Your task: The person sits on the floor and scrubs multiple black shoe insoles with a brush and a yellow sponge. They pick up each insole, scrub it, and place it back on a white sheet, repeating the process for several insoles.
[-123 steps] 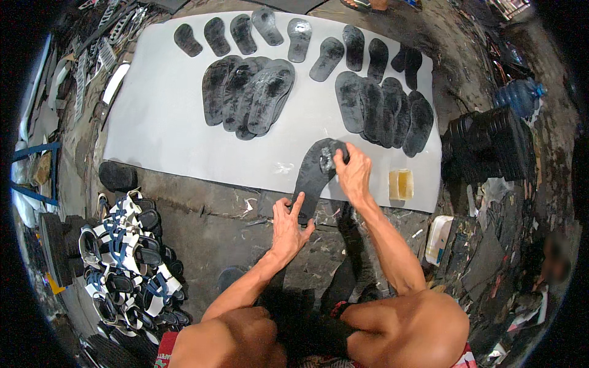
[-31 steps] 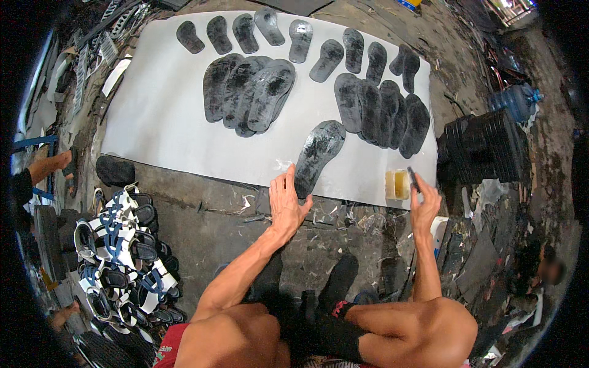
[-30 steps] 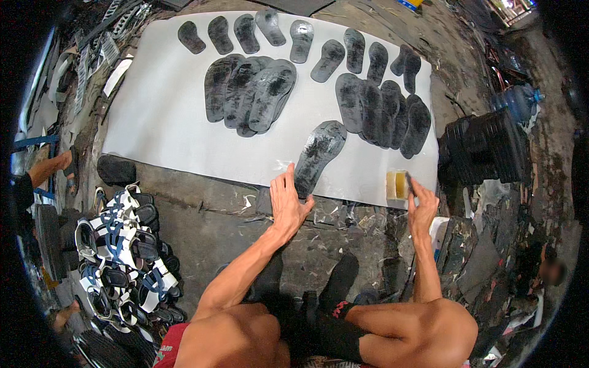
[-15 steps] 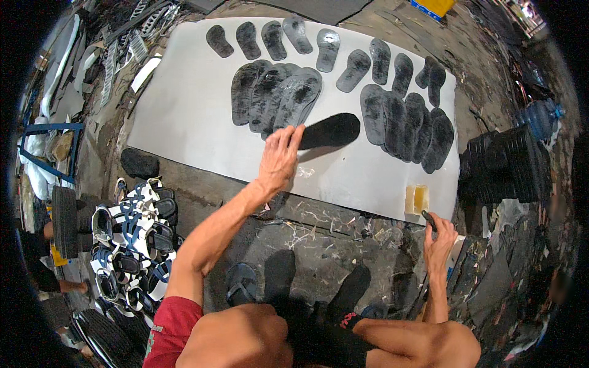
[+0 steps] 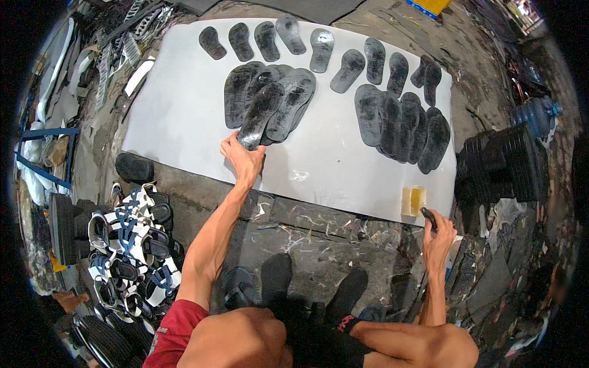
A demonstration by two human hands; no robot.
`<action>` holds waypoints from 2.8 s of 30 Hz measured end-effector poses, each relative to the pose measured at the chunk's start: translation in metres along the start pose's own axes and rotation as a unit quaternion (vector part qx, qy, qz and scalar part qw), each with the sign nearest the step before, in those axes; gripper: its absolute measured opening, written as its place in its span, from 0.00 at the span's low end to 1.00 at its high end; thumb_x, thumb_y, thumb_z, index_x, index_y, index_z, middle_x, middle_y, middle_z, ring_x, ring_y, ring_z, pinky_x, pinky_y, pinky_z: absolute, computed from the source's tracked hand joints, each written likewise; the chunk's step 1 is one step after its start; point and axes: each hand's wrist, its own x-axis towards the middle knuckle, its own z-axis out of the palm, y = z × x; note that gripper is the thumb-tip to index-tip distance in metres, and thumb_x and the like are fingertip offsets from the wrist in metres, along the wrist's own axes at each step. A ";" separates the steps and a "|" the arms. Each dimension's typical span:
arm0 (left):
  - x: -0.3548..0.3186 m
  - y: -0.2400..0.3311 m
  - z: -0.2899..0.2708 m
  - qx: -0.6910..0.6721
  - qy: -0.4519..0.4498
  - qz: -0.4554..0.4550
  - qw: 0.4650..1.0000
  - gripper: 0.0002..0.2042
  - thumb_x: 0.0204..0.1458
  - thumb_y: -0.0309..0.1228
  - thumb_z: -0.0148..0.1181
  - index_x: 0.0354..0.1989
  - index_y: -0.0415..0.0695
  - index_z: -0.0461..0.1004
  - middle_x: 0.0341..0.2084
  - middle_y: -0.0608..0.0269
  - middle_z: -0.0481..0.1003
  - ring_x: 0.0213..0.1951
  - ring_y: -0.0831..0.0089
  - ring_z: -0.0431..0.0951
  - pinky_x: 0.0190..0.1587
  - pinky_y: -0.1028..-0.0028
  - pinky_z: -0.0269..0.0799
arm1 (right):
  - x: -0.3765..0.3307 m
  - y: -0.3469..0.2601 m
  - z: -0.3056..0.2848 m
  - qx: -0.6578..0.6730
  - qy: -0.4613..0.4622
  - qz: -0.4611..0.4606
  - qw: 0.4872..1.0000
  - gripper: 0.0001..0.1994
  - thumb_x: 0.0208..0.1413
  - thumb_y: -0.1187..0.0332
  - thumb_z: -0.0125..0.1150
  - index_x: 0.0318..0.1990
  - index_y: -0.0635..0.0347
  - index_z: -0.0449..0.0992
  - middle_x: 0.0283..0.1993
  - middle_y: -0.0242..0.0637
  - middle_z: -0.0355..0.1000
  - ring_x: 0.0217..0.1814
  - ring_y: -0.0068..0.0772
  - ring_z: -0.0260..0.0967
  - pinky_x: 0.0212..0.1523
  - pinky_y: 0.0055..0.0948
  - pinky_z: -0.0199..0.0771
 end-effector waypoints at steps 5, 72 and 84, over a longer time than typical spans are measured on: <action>-0.007 -0.001 0.012 -0.024 -0.013 -0.059 0.998 0.47 0.43 0.38 0.80 0.73 0.30 0.67 0.57 0.38 0.71 0.64 0.40 0.68 0.71 0.46 0.64 | 0.009 0.012 0.007 0.063 0.027 0.054 0.996 0.17 0.68 0.69 0.67 0.62 0.60 0.82 0.55 0.52 0.84 0.59 0.59 0.79 0.62 0.51 0.71; -0.107 -0.060 -0.131 -0.124 0.167 -0.016 0.978 0.25 0.75 0.40 0.58 0.22 0.39 0.73 0.15 0.55 0.71 0.19 0.67 0.72 0.27 0.57 0.69 | -0.166 -0.038 0.067 0.261 -0.329 -0.025 0.907 0.13 0.73 0.60 0.66 0.54 0.60 0.83 0.53 0.53 0.82 0.53 0.50 0.81 0.56 0.46 0.79; 0.229 -0.344 -0.236 0.025 0.221 -0.603 0.766 0.34 0.59 0.34 0.64 0.73 0.32 0.66 0.72 0.37 0.69 0.71 0.43 0.75 0.74 0.49 0.71 | -0.186 -0.068 -0.015 0.317 -0.434 0.040 0.842 0.10 0.75 0.61 0.64 0.55 0.54 0.82 0.39 0.40 0.81 0.39 0.31 0.76 0.43 0.36 0.80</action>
